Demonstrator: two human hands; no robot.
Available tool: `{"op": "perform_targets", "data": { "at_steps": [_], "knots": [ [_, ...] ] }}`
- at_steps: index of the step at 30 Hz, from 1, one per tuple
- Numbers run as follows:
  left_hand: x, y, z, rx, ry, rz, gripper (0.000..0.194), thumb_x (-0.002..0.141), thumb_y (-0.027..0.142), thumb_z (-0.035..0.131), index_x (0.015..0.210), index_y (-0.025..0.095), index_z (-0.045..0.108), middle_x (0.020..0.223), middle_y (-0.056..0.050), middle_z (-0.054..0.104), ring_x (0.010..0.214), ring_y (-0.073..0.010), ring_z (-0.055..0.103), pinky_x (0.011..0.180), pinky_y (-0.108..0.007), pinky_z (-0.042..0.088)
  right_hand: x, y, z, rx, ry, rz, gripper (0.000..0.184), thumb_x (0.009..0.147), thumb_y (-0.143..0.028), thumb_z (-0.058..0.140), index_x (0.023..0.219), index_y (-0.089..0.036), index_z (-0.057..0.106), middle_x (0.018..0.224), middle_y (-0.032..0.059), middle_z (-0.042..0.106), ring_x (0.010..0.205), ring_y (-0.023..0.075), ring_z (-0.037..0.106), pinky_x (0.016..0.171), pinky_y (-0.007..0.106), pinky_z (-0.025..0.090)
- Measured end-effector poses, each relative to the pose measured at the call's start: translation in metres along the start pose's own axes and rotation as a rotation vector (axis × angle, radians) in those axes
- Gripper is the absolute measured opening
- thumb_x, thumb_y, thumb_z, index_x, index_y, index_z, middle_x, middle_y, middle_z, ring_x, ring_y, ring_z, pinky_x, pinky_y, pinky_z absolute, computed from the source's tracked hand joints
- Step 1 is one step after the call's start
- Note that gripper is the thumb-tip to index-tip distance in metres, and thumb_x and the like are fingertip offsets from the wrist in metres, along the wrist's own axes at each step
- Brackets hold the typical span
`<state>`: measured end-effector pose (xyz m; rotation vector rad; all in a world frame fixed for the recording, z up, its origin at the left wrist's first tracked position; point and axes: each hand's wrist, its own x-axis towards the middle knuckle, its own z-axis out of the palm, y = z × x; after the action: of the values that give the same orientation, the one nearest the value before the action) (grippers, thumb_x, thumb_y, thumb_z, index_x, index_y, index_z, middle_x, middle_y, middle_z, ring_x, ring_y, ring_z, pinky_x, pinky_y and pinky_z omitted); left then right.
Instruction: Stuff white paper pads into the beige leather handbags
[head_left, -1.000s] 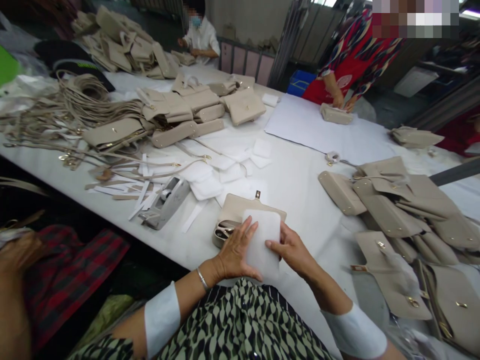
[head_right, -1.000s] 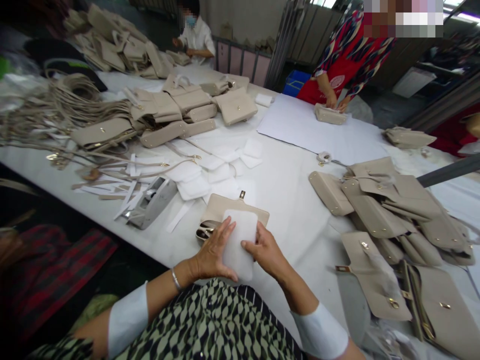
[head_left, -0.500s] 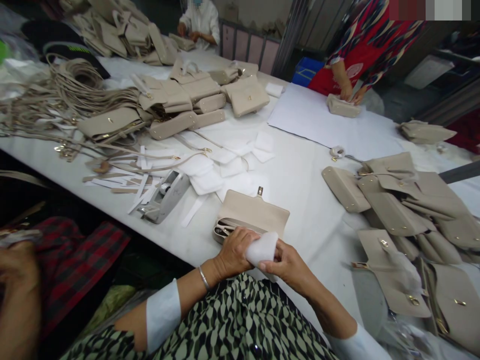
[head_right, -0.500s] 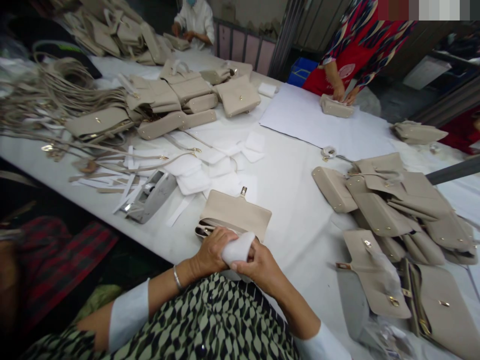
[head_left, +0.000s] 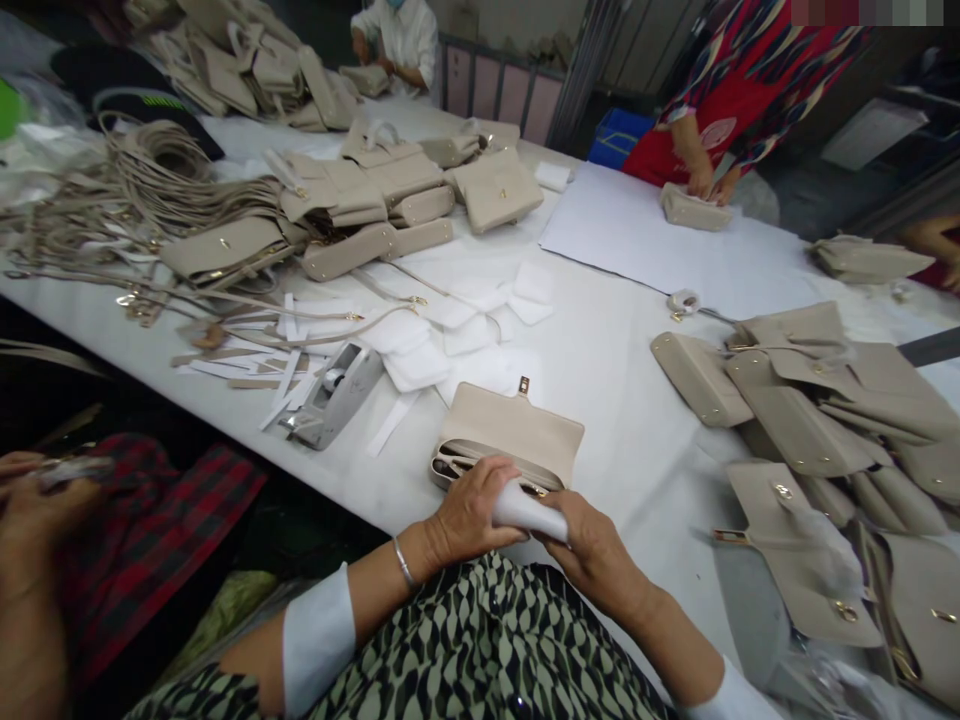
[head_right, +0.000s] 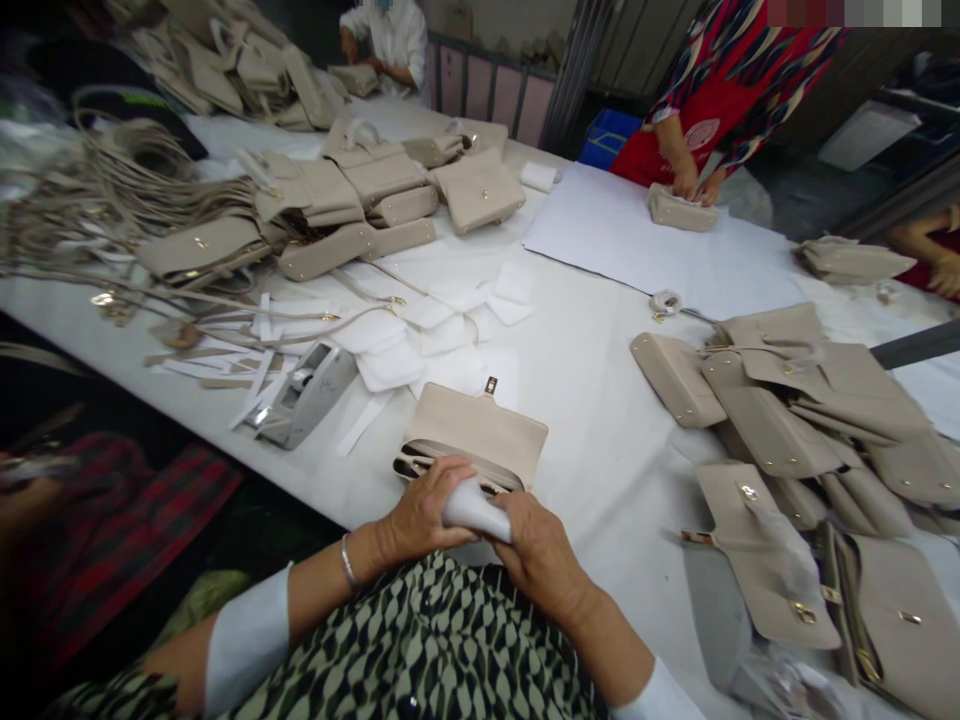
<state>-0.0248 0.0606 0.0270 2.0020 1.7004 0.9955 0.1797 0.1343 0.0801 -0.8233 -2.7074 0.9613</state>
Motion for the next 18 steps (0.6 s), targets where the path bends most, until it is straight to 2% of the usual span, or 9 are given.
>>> {"op": "perform_targets", "data": {
  "at_steps": [1,3,5,7,9,11,13,15,18],
  "knots": [
    [-0.002,-0.002,-0.007,0.030,0.007,0.000,0.068,0.071,0.053,0.064,0.122,0.013,0.043,0.119,-0.015,0.051,0.109,-0.0276,0.047,0.091,-0.041,0.043,-0.002,0.004,-0.002,0.061,0.036,0.062,0.024,0.086,-0.025,0.050,0.109,-0.020,0.048,0.096,0.0064,0.059,0.087,0.0194,0.056,0.077,0.033,0.047],
    [-0.006,-0.007,-0.020,0.134,-0.027,0.004,0.055,0.078,0.050,0.059,0.118,0.014,0.045,0.112,-0.014,0.054,0.106,-0.0270,0.049,0.093,-0.043,0.040,-0.007,0.013,-0.004,0.171,0.139,0.258,0.024,0.086,-0.034,0.053,0.105,-0.020,0.048,0.087,0.0038,0.059,0.077,0.0181,0.056,0.070,0.031,0.048],
    [-0.007,-0.010,-0.030,0.255,-0.128,0.006,0.036,0.083,0.040,0.056,0.109,0.016,0.050,0.100,-0.010,0.058,0.098,-0.0256,0.051,0.092,-0.045,0.037,-0.011,0.021,-0.005,0.307,0.256,0.464,0.029,0.083,-0.040,0.057,0.102,-0.020,0.047,0.078,0.0009,0.057,0.067,0.0170,0.055,0.062,0.031,0.048],
    [-0.006,-0.009,-0.032,0.346,-0.236,-0.007,0.030,0.082,0.034,0.057,0.106,0.017,0.052,0.096,-0.009,0.058,0.094,-0.0256,0.051,0.088,-0.045,0.037,-0.014,0.026,-0.003,0.482,0.354,0.594,0.034,0.080,-0.044,0.061,0.100,-0.020,0.047,0.074,-0.0009,0.056,0.063,0.0165,0.053,0.058,0.031,0.048],
    [-0.003,-0.006,-0.029,0.397,-0.293,-0.023,0.026,0.080,0.030,0.058,0.102,0.017,0.054,0.096,-0.009,0.057,0.092,-0.0259,0.050,0.084,-0.043,0.038,-0.014,0.029,0.000,0.663,0.432,0.650,0.036,0.075,-0.044,0.066,0.097,-0.020,0.049,0.073,-0.0017,0.056,0.064,0.0162,0.053,0.057,0.030,0.049],
    [-0.001,-0.003,-0.023,0.431,-0.307,-0.043,0.013,0.081,0.025,0.055,0.091,0.017,0.056,0.092,-0.009,0.058,0.093,-0.0261,0.049,0.084,-0.043,0.037,-0.014,0.030,0.002,0.846,0.509,0.692,0.038,0.071,-0.042,0.071,0.096,-0.020,0.052,0.078,-0.0009,0.058,0.068,0.0162,0.054,0.056,0.029,0.050],
    [0.001,-0.002,-0.018,0.461,-0.295,-0.061,0.007,0.081,0.019,0.052,0.085,0.017,0.057,0.090,-0.009,0.059,0.100,-0.0272,0.048,0.088,-0.045,0.035,-0.014,0.032,0.001,1.063,0.583,0.719,0.036,0.070,-0.040,0.071,0.096,-0.020,0.055,0.088,0.0011,0.061,0.071,0.0158,0.055,0.054,0.028,0.049],
    [0.002,-0.004,-0.017,0.476,-0.282,-0.063,0.009,0.081,0.015,0.050,0.085,0.018,0.057,0.097,-0.009,0.061,0.111,-0.0284,0.045,0.094,-0.049,0.031,-0.014,0.036,-0.001,1.281,0.636,0.732,0.033,0.071,-0.038,0.071,0.096,-0.022,0.057,0.094,0.0014,0.061,0.071,0.0144,0.054,0.052,0.026,0.047],
    [0.001,-0.008,-0.019,0.470,-0.310,-0.024,0.012,0.080,0.014,0.051,0.087,0.019,0.058,0.115,-0.009,0.058,0.123,-0.0294,0.037,0.100,-0.052,0.025,-0.013,0.037,-0.004,1.472,0.588,0.712,0.030,0.071,-0.035,0.072,0.094,-0.022,0.058,0.089,0.0001,0.060,0.066,0.0121,0.053,0.049,0.023,0.044]
  ]
}}
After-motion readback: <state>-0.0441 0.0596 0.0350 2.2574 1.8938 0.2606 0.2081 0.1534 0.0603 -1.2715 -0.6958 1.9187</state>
